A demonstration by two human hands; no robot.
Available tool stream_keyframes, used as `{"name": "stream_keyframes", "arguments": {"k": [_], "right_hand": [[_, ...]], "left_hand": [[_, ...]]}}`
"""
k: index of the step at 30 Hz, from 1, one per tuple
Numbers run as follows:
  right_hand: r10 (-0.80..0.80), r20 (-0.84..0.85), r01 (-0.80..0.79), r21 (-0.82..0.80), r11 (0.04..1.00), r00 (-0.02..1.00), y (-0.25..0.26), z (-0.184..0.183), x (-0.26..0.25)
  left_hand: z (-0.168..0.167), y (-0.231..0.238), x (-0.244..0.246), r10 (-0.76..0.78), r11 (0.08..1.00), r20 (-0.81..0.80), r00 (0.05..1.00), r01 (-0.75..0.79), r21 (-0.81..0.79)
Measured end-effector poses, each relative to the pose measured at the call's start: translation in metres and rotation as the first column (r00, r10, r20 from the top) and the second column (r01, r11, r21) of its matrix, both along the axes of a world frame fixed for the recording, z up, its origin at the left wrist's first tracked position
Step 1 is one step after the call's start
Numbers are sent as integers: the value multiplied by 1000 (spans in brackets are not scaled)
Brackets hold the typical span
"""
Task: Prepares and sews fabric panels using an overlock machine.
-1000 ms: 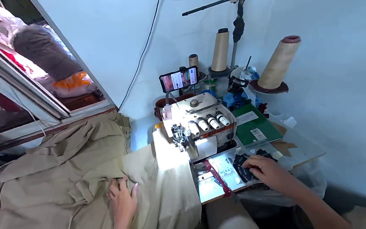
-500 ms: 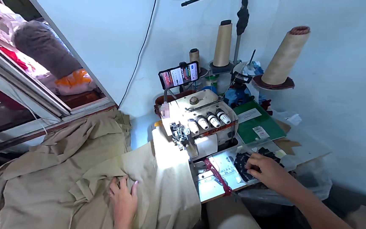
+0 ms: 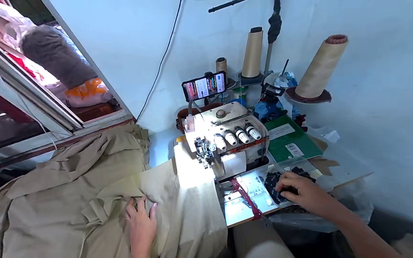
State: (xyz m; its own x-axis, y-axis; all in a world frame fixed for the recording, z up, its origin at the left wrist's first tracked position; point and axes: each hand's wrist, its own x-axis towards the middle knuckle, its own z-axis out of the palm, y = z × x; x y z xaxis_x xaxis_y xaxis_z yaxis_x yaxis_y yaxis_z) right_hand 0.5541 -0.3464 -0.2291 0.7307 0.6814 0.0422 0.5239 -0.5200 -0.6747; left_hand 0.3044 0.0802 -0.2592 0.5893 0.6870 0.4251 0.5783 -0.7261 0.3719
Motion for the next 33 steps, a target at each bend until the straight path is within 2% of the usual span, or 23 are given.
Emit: {"name": "stream_keyframes", "arguments": {"k": [3, 6, 11, 20, 24, 27, 30, 33], "right_hand": [[4, -2, -4, -117, 993, 1000, 8, 8, -3], [19, 33, -12, -176, 984, 999, 12, 9, -1], [28, -7, -29, -262, 965, 1000, 15, 13, 0], [-80, 118, 100, -174, 980, 990, 22, 5, -6], [-118, 59, 129, -265, 955, 991, 29, 14, -10], [-127, 96, 151, -307, 940, 987, 35, 14, -13], [-119, 160, 158, -260, 953, 980, 34, 10, -13], [-110, 143, 138, -201, 970, 984, 29, 8, -11]], "left_hand": [[0, 0, 0, -3, 1000, 2, 1000, 3, 5], [1, 1, 0, -18, 1000, 20, 1000, 18, 15], [-1, 1, -1, -25, 999, 23, 999, 24, 24], [1, 1, 0, -9, 1000, 16, 1000, 9, 5], [0, 1, 0, 1, 1000, 15, 1000, -1, 0], [-3, 1, 0, 1, 1000, 11, 1000, -1, 0], [-1, 0, 1, 3, 1000, 12, 1000, -3, 12], [0, -1, 0, 4, 1000, 5, 1000, -4, 2]]}}
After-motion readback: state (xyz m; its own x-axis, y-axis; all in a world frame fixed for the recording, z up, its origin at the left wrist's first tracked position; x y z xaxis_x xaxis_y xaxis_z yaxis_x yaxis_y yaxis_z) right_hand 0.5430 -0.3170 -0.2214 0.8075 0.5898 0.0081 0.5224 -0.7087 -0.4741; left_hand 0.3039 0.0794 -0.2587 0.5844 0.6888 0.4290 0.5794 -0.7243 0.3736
